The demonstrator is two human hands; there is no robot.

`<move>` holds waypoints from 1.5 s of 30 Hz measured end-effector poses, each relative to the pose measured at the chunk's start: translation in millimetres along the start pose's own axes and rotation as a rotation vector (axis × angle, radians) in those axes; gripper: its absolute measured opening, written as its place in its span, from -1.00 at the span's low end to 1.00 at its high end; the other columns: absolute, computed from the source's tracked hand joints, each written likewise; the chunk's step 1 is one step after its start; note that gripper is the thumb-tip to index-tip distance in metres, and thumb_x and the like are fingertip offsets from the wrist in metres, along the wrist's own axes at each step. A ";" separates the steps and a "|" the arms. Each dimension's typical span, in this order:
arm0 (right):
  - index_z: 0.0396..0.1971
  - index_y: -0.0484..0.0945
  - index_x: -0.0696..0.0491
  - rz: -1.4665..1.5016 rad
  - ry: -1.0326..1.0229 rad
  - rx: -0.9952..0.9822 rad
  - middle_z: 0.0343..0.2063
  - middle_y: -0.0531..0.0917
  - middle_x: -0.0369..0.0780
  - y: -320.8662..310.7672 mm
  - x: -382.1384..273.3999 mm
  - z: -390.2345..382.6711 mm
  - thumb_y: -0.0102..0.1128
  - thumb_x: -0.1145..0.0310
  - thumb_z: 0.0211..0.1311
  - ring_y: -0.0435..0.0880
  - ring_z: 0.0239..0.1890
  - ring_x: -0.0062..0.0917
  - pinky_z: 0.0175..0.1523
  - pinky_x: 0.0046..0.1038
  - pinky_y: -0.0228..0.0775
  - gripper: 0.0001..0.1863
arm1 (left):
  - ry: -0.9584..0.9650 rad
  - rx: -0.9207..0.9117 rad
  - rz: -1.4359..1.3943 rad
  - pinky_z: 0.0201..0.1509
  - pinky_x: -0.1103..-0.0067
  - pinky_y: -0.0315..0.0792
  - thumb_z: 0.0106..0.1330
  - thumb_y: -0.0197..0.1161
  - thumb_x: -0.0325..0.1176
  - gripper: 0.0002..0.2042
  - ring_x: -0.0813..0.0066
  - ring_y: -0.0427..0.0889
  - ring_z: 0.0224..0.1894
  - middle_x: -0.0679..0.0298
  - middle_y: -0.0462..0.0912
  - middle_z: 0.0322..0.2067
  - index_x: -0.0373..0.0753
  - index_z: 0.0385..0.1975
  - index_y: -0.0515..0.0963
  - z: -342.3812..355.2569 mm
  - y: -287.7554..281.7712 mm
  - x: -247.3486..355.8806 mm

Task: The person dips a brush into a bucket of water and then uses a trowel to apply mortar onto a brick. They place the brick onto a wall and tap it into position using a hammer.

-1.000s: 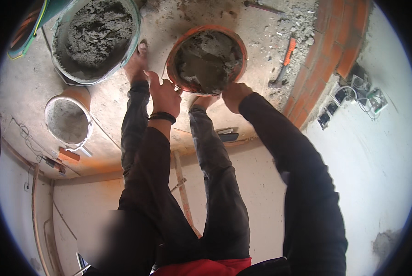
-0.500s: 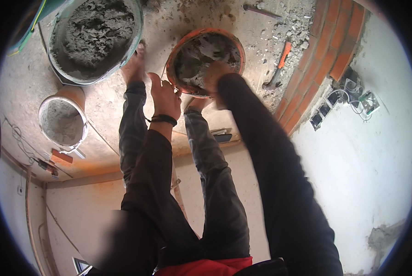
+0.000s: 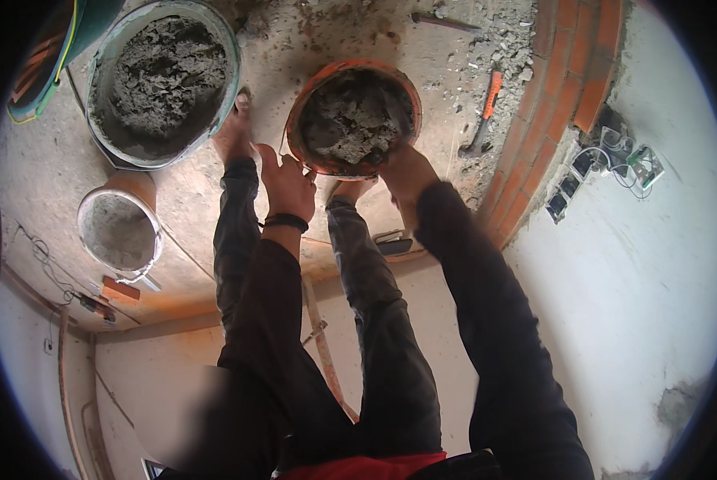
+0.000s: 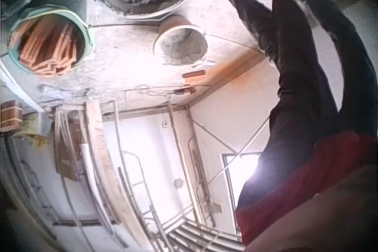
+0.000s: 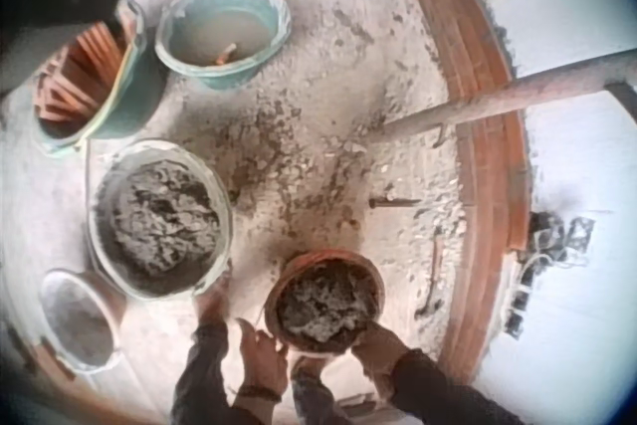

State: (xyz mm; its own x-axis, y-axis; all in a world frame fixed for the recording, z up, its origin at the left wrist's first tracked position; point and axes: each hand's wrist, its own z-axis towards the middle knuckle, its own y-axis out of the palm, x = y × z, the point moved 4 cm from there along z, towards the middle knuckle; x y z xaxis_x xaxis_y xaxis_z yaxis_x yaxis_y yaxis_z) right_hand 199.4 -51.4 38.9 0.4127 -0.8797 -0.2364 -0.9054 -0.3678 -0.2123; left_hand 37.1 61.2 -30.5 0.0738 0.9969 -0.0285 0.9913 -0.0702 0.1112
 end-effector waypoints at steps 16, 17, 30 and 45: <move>-0.38 0.40 0.10 1.236 0.513 0.048 -0.67 0.46 -0.20 16.5 18.5 -20.8 0.13 0.52 0.10 0.52 -0.75 -0.41 -0.68 -0.34 0.41 -0.89 | 0.026 -0.011 -0.099 -0.26 0.58 0.18 0.34 -0.17 0.43 -0.40 0.57 0.13 -0.45 0.48 0.13 -0.54 -0.03 -0.60 0.11 -10.1 0.9 1.5; -0.56 0.47 0.19 1.128 0.397 -0.001 -0.66 0.56 -0.11 18.2 33.6 13.4 0.11 0.40 0.14 0.63 -0.64 -0.33 -0.57 -0.30 0.52 -0.82 | -0.017 -0.019 -0.093 -0.25 0.58 0.18 0.34 -0.17 0.43 -0.40 0.57 0.14 -0.45 0.48 0.14 -0.53 -0.03 -0.60 0.12 -14.5 5.9 2.5; -0.27 0.43 0.19 1.366 0.477 0.122 -0.59 0.52 -0.14 60.0 -10.9 -72.7 0.09 0.48 0.17 0.60 -0.65 -0.32 -0.56 -0.25 0.52 -0.85 | 0.059 0.009 -0.036 -0.23 0.58 0.18 0.29 -0.16 0.48 -0.37 0.58 0.18 -0.41 0.48 0.19 -0.53 -0.04 -0.58 0.17 -1.8 -4.5 5.6; -0.12 0.28 0.11 1.022 0.299 0.182 -0.59 0.48 -0.16 88.7 -39.3 -49.6 0.04 0.49 0.20 0.57 -0.68 -0.42 -0.60 -0.35 0.49 -0.74 | -0.057 -0.091 0.078 -0.07 0.53 0.15 0.12 -0.24 0.63 -0.09 0.30 0.30 -0.06 0.43 0.34 -0.20 -0.27 -0.14 0.44 0.3 -13.0 5.9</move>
State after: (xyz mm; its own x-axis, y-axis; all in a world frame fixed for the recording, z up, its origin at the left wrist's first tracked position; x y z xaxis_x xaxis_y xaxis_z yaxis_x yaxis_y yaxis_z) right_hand 98.0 -64.4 76.4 -0.5935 -0.7916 -0.1455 -0.7686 0.6111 -0.1891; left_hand 24.7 68.0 -32.4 0.1587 0.9847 -0.0727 0.9686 -0.1410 0.2047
